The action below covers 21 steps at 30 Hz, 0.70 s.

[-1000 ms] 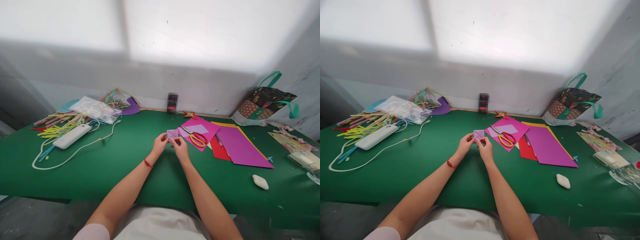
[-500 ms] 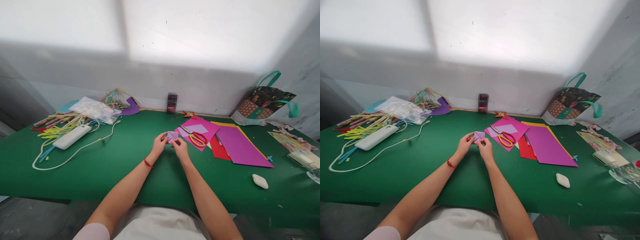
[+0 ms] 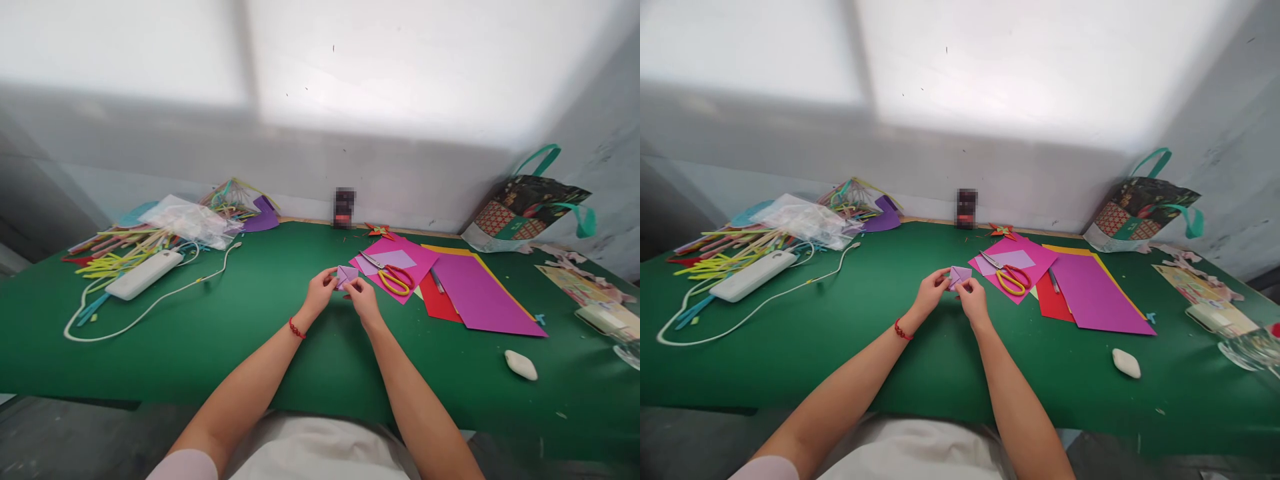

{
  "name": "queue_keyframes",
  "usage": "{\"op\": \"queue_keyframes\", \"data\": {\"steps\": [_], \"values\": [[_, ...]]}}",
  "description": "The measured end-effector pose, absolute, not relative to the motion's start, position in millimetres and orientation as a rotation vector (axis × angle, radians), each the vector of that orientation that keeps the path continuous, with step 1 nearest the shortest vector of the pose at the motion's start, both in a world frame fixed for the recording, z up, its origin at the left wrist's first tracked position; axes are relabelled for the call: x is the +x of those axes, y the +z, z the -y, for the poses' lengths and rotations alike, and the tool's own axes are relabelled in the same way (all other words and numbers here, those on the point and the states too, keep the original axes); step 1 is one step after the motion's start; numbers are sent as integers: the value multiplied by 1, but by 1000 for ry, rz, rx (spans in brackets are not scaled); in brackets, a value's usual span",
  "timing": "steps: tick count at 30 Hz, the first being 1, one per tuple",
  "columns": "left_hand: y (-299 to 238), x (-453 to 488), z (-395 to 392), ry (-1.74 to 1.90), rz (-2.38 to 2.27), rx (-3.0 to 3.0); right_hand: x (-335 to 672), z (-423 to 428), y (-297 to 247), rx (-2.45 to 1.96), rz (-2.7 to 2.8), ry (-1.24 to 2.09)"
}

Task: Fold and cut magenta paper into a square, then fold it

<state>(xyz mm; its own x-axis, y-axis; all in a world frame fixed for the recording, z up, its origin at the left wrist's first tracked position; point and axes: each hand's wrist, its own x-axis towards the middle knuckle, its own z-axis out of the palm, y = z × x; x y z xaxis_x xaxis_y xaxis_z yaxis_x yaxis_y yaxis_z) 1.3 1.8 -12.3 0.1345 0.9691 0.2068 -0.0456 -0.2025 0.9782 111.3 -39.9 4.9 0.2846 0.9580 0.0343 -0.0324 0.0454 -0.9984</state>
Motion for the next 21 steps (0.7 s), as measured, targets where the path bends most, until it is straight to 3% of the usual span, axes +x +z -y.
{"op": "queue_keyframes", "data": {"steps": [21], "values": [[1, 0, 12, 1317, -1012, 1629, 115, 43, 9, -1222, 921, 1128]]}}
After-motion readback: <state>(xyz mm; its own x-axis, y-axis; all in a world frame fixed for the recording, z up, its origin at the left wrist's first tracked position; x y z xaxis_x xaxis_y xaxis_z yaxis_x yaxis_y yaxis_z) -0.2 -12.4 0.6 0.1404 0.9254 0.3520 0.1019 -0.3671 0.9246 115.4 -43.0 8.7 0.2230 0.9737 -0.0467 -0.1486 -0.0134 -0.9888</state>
